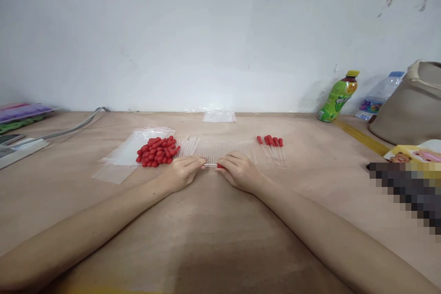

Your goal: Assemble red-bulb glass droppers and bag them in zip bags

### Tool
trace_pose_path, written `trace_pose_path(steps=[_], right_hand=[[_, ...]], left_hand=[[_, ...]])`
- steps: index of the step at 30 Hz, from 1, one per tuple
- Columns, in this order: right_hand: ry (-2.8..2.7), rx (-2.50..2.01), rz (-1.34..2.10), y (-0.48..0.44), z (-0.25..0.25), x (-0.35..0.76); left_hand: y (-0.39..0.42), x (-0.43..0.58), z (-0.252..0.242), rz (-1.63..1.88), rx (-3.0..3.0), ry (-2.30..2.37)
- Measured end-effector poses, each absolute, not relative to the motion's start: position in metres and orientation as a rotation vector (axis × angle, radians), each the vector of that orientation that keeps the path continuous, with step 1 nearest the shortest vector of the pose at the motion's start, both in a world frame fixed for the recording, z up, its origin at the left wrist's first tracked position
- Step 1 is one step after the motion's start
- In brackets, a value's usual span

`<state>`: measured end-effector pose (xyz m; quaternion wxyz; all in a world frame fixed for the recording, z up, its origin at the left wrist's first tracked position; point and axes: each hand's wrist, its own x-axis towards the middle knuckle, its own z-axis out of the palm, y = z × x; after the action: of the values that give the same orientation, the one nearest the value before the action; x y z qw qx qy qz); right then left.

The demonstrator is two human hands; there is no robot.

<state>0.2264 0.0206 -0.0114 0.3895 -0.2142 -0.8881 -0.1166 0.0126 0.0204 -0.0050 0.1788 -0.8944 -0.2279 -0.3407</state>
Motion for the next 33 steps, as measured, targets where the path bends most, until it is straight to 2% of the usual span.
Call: trace_pose_path(steps=[17,27,33], right_hand=[[-2.324,-0.533,-0.150,0.022,-0.008,0.228],[-2.029,-0.847,0.405,0.022,0.000,0.231],[-1.816,-0.861,0.687,0.025,0.013,0.228]], left_hand=[[0.021,0.011,-0.007,-0.973,-2.605,-0.676],[0.025,0.011,-0.011,-1.047,-2.632,-0.871],[0.025,0.010,-0.008,-1.112,-2.672,-0.979]])
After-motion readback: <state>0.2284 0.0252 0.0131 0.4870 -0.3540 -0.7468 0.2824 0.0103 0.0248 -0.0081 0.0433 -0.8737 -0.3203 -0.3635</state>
